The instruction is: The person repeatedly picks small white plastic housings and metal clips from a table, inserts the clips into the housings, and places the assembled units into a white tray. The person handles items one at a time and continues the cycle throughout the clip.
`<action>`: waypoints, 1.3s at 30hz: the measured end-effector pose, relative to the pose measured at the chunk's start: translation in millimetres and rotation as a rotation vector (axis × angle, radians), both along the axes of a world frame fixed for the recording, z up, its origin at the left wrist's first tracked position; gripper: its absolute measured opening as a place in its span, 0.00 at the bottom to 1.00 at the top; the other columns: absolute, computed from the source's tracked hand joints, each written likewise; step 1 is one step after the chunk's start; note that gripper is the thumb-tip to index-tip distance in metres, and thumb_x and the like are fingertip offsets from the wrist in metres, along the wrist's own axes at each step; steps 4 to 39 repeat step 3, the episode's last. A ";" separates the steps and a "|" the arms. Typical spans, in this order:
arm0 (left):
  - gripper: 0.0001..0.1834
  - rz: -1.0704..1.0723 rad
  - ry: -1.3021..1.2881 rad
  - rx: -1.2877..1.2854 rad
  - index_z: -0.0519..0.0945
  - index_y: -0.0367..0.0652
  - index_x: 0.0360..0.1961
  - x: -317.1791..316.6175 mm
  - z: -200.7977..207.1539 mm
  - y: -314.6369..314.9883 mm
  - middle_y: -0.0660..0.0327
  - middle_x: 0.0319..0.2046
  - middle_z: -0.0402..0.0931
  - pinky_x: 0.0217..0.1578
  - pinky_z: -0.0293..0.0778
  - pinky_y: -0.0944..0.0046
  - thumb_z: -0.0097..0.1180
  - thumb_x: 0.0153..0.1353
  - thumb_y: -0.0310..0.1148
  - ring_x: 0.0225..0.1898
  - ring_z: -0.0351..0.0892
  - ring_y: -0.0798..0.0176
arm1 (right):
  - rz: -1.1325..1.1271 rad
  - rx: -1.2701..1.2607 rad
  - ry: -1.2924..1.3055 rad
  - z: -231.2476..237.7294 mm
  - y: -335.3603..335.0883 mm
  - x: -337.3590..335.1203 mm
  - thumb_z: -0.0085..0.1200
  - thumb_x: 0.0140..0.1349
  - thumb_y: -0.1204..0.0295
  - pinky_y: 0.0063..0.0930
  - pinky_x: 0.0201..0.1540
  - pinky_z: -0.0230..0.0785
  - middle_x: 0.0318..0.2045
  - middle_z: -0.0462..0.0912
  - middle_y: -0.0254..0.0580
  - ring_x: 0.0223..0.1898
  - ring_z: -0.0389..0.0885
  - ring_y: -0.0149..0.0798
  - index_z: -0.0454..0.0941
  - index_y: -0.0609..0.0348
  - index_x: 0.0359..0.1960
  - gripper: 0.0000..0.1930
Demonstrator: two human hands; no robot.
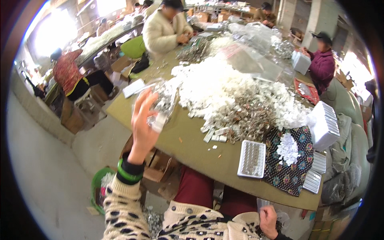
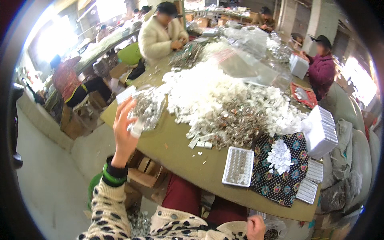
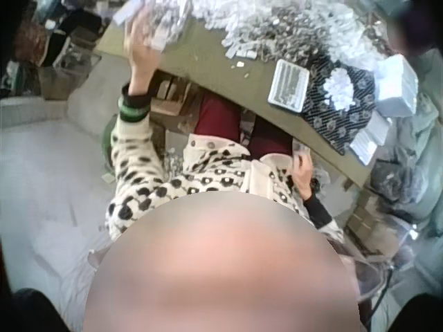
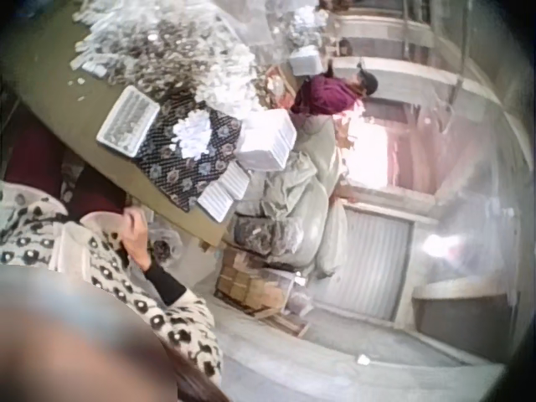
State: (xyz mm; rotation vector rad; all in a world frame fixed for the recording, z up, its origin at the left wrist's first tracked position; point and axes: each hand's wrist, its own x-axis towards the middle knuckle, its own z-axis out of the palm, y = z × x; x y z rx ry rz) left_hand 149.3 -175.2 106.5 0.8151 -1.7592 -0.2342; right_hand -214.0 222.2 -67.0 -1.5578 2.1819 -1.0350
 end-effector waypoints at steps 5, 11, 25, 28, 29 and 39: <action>0.11 -0.082 0.013 0.260 0.81 0.36 0.44 21.5 -57.8 52.7 0.57 0.40 0.82 0.33 0.75 0.71 0.59 0.59 0.23 0.34 0.80 0.66 | -0.402 0.336 -0.600 -64.3 68.5 -54.2 0.50 0.68 0.74 0.34 0.36 0.73 0.30 0.82 0.42 0.31 0.80 0.45 0.76 0.59 0.31 0.06; 0.11 -0.082 0.013 0.260 0.81 0.36 0.44 21.5 -57.8 52.7 0.57 0.40 0.82 0.33 0.75 0.71 0.59 0.59 0.23 0.34 0.80 0.66 | -0.402 0.336 -0.600 -64.3 68.5 -54.2 0.50 0.68 0.74 0.34 0.36 0.73 0.30 0.82 0.42 0.31 0.80 0.45 0.76 0.59 0.31 0.06; 0.11 -0.082 0.013 0.260 0.81 0.36 0.44 21.5 -57.8 52.7 0.57 0.40 0.82 0.33 0.75 0.71 0.59 0.59 0.23 0.34 0.80 0.66 | -0.402 0.336 -0.600 -64.3 68.5 -54.2 0.50 0.68 0.74 0.34 0.36 0.73 0.30 0.82 0.42 0.31 0.80 0.45 0.76 0.59 0.31 0.06; 0.11 -0.082 0.013 0.260 0.81 0.36 0.44 21.5 -57.8 52.7 0.57 0.40 0.82 0.33 0.75 0.71 0.59 0.59 0.23 0.34 0.80 0.66 | -0.402 0.336 -0.600 -64.3 68.5 -54.2 0.50 0.68 0.74 0.34 0.36 0.73 0.30 0.82 0.42 0.31 0.80 0.45 0.76 0.59 0.31 0.06; 0.11 -0.082 0.013 0.260 0.81 0.36 0.44 21.5 -57.8 52.7 0.57 0.40 0.82 0.33 0.75 0.71 0.59 0.59 0.23 0.34 0.80 0.66 | -0.402 0.336 -0.600 -64.3 68.5 -54.2 0.50 0.68 0.74 0.34 0.36 0.73 0.30 0.82 0.42 0.31 0.80 0.45 0.76 0.59 0.31 0.06; 0.11 -0.082 0.013 0.260 0.81 0.36 0.44 21.5 -57.8 52.7 0.57 0.40 0.82 0.33 0.75 0.71 0.59 0.59 0.23 0.34 0.80 0.66 | -0.402 0.336 -0.600 -64.3 68.5 -54.2 0.50 0.68 0.74 0.34 0.36 0.73 0.30 0.82 0.42 0.31 0.80 0.45 0.76 0.59 0.31 0.06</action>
